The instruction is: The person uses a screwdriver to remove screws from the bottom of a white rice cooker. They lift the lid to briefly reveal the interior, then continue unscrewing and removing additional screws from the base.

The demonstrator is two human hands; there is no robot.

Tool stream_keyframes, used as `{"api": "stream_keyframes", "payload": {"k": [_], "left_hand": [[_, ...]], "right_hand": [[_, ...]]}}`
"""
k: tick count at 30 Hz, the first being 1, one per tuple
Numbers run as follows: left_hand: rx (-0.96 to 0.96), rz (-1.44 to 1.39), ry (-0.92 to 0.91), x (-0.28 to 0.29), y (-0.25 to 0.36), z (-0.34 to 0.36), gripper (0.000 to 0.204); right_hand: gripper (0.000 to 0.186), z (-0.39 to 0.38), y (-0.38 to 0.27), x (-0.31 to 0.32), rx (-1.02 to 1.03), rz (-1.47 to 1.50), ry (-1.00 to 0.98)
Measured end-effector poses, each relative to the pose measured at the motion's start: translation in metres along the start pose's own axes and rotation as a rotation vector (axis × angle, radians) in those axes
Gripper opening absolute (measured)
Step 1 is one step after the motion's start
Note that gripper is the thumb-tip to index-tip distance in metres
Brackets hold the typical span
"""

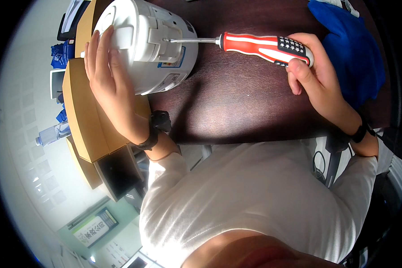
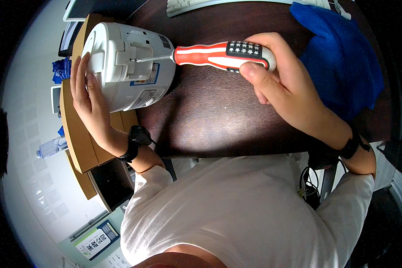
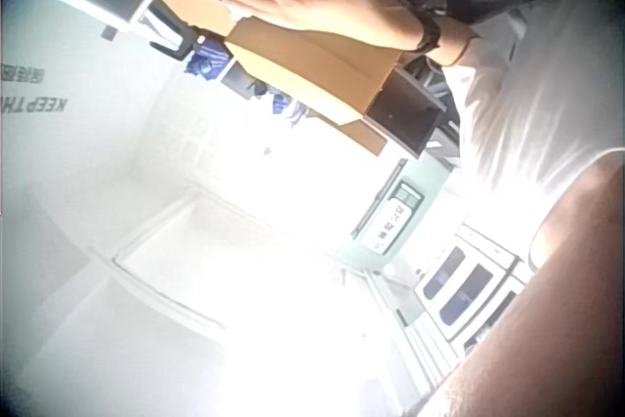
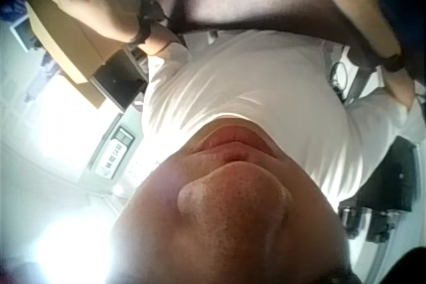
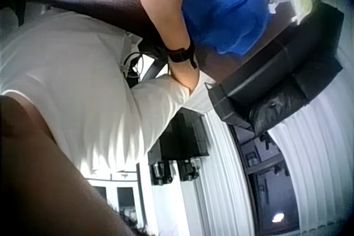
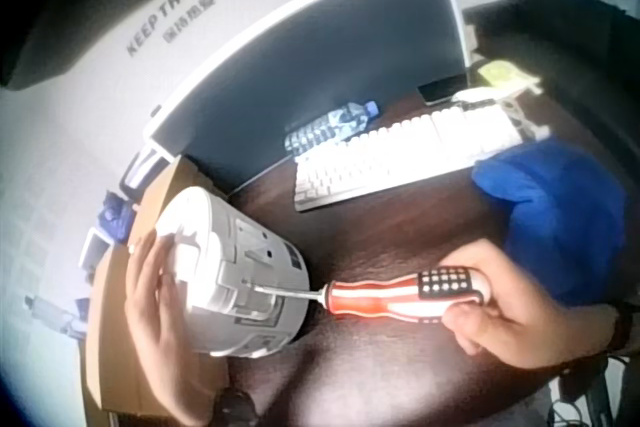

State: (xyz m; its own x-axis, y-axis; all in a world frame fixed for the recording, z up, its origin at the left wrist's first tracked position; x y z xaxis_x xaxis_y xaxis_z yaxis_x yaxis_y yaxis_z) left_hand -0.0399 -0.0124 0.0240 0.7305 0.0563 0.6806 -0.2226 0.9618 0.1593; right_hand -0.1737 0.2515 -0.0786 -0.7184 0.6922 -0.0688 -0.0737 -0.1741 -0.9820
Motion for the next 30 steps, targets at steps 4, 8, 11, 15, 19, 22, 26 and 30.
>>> {"api": "stream_keyframes", "payload": {"k": [4, 8, 11, 15, 19, 22, 26, 30], "left_hand": [[0.007, -0.009, -0.006, 0.000, -0.001, -0.001, 0.032], [0.014, -0.001, -0.008, 0.001, -0.001, -0.001, 0.032], [0.013, -0.013, -0.007, 0.000, -0.001, 0.000, 0.032], [0.034, -0.088, 0.032, 0.004, 0.002, 0.000, 0.029], [-0.149, 0.001, 0.105, 0.017, 0.031, 0.002, 0.029], [-0.167, -0.171, 0.032, 0.018, 0.046, -0.002, 0.031], [0.018, -0.403, -0.102, 0.015, 0.056, -0.003, 0.025], [-0.052, -0.435, -0.102, 0.013, 0.055, -0.003, 0.016]], "right_hand": [[0.028, 0.001, 0.001, 0.001, 0.007, -0.001, 0.021], [0.028, 0.002, -0.001, -0.002, 0.000, -0.014, 0.009], [0.028, 0.002, -0.003, -0.001, -0.003, -0.028, 0.020], [0.028, 0.000, -0.003, 0.005, 0.013, -0.002, 0.020], [0.029, -0.005, -0.009, 0.014, 0.002, 0.005, -0.010], [0.031, -0.009, -0.014, 0.019, 0.000, -0.001, -0.062], [0.034, -0.014, -0.024, 0.021, 0.059, -0.011, -0.089], [0.036, -0.017, -0.028, 0.023, 0.115, -0.008, -0.120]]}}
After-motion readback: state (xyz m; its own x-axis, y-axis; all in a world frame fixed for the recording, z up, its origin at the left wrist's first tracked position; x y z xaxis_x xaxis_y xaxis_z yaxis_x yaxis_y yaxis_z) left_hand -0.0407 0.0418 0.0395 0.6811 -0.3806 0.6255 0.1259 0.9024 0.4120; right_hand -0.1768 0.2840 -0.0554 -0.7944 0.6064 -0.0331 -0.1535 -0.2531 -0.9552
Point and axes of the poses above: each hand's wrist, its own z-axis towards the middle knuckle, its own x-axis out of the back of the hand, y = z × x, the point moved 5 cm from there along z, towards the middle knuckle, and after that the axes turned 5 degrees about y, right-handed, at the moved point
